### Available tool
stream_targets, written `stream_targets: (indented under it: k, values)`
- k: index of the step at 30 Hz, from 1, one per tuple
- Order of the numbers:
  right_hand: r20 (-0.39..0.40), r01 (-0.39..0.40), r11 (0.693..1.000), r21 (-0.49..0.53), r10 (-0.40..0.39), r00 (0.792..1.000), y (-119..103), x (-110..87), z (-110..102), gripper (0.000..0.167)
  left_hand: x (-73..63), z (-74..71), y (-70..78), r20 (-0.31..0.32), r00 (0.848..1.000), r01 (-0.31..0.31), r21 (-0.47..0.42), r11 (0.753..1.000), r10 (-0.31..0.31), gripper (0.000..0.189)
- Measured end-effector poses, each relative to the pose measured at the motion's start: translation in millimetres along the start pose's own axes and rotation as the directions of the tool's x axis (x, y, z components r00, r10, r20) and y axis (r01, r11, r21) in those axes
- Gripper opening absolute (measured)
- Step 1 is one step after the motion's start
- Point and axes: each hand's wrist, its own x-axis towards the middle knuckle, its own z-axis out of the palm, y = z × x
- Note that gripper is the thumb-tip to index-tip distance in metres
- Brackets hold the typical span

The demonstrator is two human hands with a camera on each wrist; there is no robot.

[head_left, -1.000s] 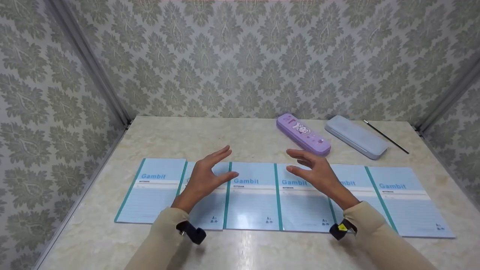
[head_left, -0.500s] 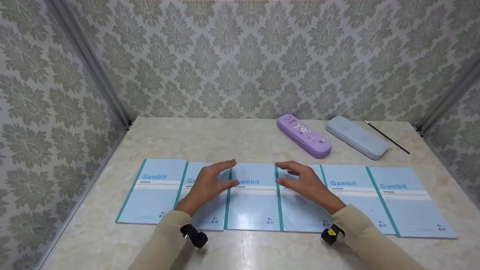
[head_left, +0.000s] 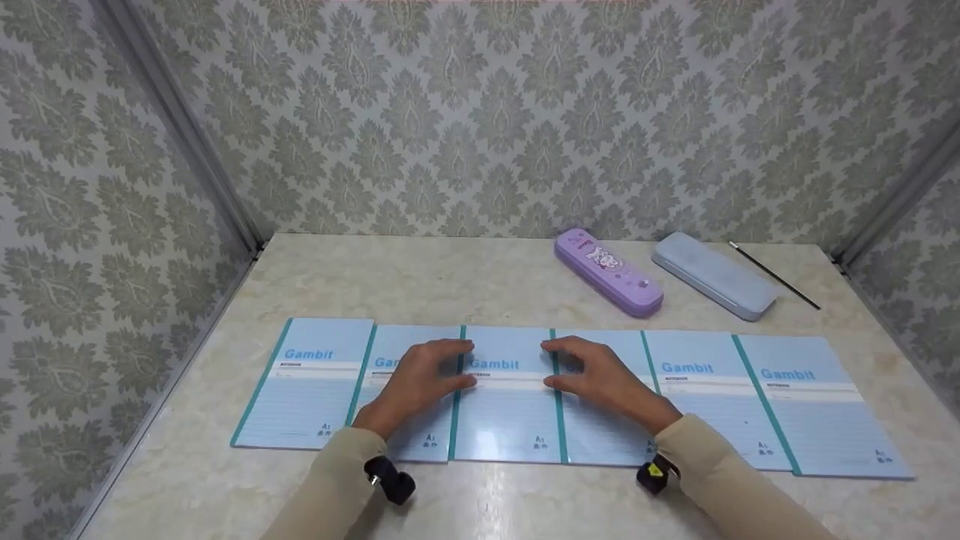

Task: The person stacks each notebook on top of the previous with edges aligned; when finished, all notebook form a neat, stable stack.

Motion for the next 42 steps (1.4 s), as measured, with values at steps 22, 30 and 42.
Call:
stream_targets:
  k: [22,30,42]
  values:
    - [0.085,0.116,0.983,-0.142,-0.104,0.991,-1,-3.5,4,0.061,-6.0,3.6,2.7,0.039,0.999,0.023,0.09,0.996,-0.027,0.048]
    - [0.095,0.127,0.979,-0.16,-0.113,0.989,0,-7.5,4,0.062,-8.5,4.2,5.7,0.048,0.999,0.02,0.126,0.992,-0.026,0.049]
    - [0.101,0.153,0.975,-0.164,-0.137,0.985,-1,-16.1,7,0.062,-15.3,5.0,7.3,0.054,0.996,0.059,0.105,0.993,-0.065,0.052]
